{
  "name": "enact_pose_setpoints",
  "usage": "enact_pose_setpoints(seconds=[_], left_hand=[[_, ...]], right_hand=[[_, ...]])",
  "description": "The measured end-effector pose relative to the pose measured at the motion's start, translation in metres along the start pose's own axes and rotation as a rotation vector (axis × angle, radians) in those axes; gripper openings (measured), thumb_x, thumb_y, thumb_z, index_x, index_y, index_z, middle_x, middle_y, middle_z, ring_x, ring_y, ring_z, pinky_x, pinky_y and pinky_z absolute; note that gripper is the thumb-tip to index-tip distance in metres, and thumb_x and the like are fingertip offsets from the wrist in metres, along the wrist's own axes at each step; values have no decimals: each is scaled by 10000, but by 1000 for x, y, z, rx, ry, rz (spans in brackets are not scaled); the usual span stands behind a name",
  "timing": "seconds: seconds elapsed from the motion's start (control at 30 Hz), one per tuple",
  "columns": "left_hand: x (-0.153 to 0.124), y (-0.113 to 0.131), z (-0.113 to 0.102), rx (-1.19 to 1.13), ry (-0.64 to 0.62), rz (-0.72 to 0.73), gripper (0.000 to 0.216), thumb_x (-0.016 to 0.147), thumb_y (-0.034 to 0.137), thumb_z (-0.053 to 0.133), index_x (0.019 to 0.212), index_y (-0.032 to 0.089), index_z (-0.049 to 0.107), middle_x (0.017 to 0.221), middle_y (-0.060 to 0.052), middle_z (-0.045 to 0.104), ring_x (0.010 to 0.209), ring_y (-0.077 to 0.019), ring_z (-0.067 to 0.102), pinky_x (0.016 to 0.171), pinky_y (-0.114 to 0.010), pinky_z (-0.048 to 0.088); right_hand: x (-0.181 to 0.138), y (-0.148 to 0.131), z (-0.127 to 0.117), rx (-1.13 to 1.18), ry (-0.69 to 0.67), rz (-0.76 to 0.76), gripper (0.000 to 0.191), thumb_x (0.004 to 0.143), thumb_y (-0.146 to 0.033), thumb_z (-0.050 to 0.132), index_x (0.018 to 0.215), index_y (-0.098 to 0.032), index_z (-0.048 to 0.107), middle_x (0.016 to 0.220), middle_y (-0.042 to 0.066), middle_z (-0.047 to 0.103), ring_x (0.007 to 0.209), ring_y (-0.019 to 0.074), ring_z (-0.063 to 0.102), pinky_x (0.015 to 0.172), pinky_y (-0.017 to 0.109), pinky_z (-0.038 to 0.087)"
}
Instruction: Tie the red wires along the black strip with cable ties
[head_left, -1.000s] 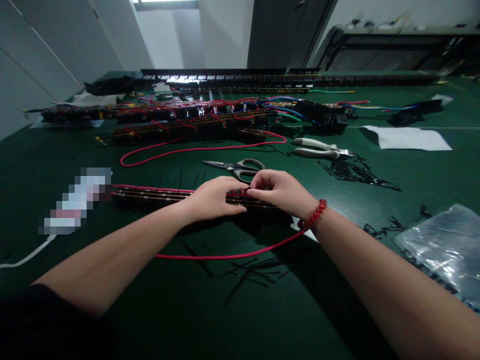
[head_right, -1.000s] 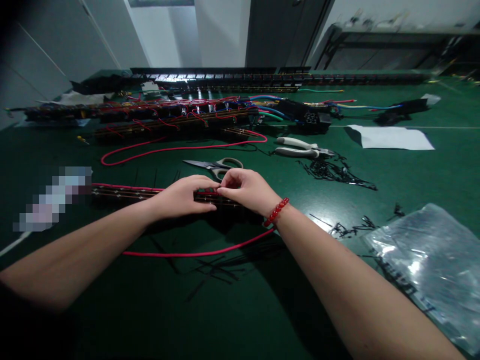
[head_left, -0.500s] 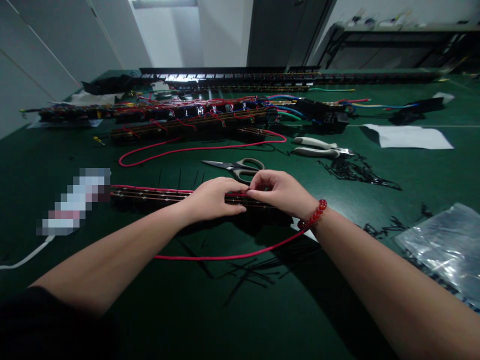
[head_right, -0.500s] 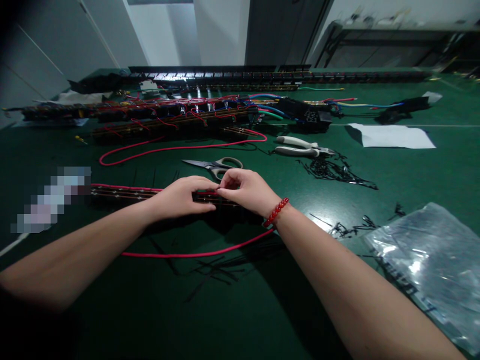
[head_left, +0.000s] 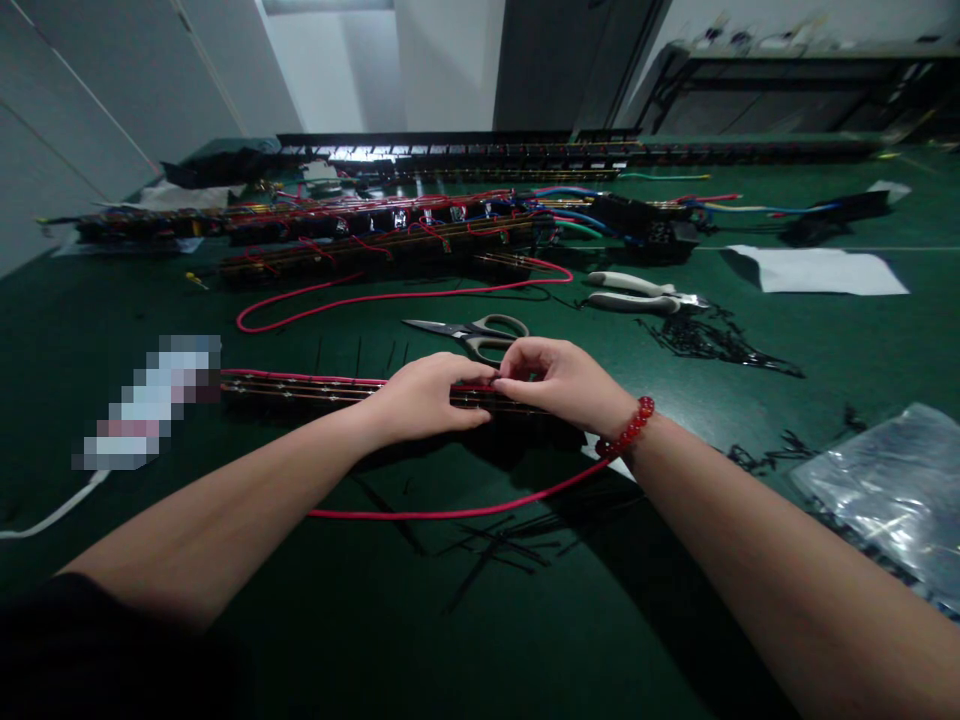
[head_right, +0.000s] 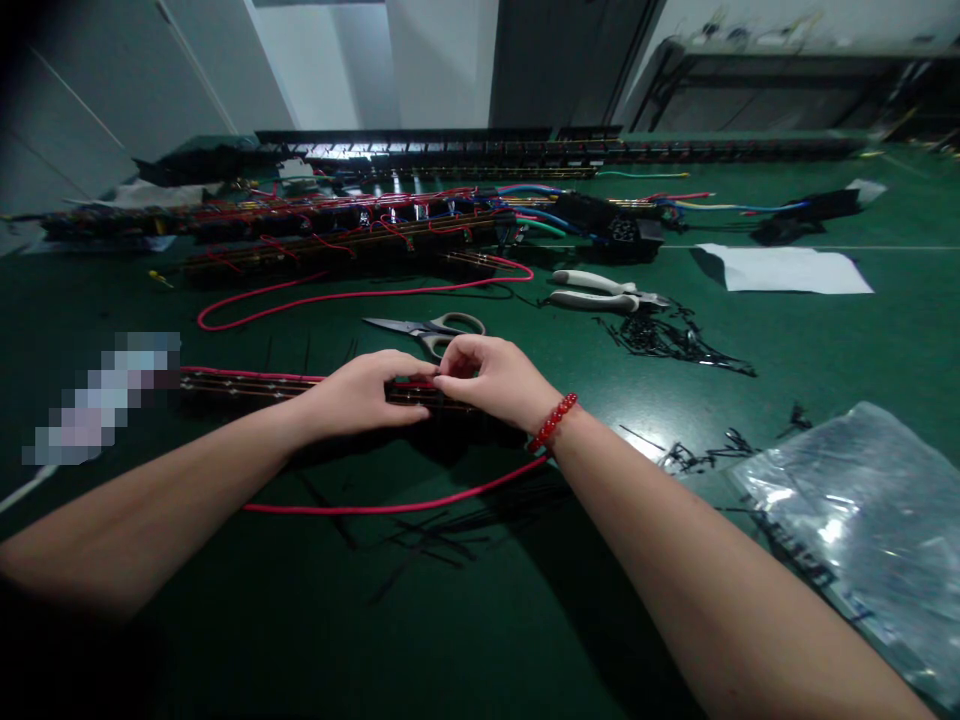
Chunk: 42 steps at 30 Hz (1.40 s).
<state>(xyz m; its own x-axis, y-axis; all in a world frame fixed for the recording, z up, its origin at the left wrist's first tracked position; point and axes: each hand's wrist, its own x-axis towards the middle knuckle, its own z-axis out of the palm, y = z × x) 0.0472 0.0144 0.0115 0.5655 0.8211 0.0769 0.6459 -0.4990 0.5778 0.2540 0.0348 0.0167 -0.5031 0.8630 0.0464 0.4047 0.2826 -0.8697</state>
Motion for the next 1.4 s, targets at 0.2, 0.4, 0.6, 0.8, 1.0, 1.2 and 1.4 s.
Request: enact_pose_setpoints(seconds=[0.2,0.4,0.6,0.8,1.0,1.2,1.4], left_hand=[[0,0,-1,-2,3,4,450,759,317,695,1197,217,671,1154,-58,715,1067,-250,643,947,-389,492],[0,-1,0,-12,13,6,453,756,312,706,1195,206,669,1158,-62,713,1064,-243,641,958,-391,490],[0,-2,1,-32,18,19,453,757,311,707,1190,180,675,1163,-77,706,1067,-246,633,982,-402,483],[0,-3,0,-14,0,21,411,776,313,689,1176,221,681,1161,-53,702,1078,-235,623,983,-386,483],[-1,-2,-1,-11,-7,25,402,786,318,680,1176,222,686,1142,-54,703,1062,-235,623,961,-382,490],[-1,-3,0,-6,-8,21,413,785,329,683,1181,213,684,1143,-56,702,1061,-239,618,958,-388,490],[0,-2,0,-8,6,36,397,780,323,684,1158,203,688,1142,-58,708,1069,-238,623,962,-388,485]], right_hand=[[0,-1,0,-1,6,9,154,716,-330,676,720,-187,620,675,-9,623,609,125,553,566,255,423],[0,-1,1,-1,8,4,134,713,-306,666,717,-181,618,676,-10,622,608,121,550,558,249,421],[-1,-1,1,-2,8,3,125,715,-299,668,715,-185,617,666,-17,620,597,116,548,549,244,417],[0,-1,1,-7,10,1,144,719,-315,676,723,-182,622,667,-15,618,595,116,542,547,248,414],[0,-1,1,8,4,-2,150,726,-322,679,723,-184,620,657,-22,603,579,107,522,534,242,402],[0,-2,1,19,5,12,136,711,-306,682,715,-186,617,664,-18,612,588,111,532,537,240,409],[0,-2,1,6,7,10,132,710,-307,674,714,-189,614,657,-21,611,587,117,532,536,247,405]])
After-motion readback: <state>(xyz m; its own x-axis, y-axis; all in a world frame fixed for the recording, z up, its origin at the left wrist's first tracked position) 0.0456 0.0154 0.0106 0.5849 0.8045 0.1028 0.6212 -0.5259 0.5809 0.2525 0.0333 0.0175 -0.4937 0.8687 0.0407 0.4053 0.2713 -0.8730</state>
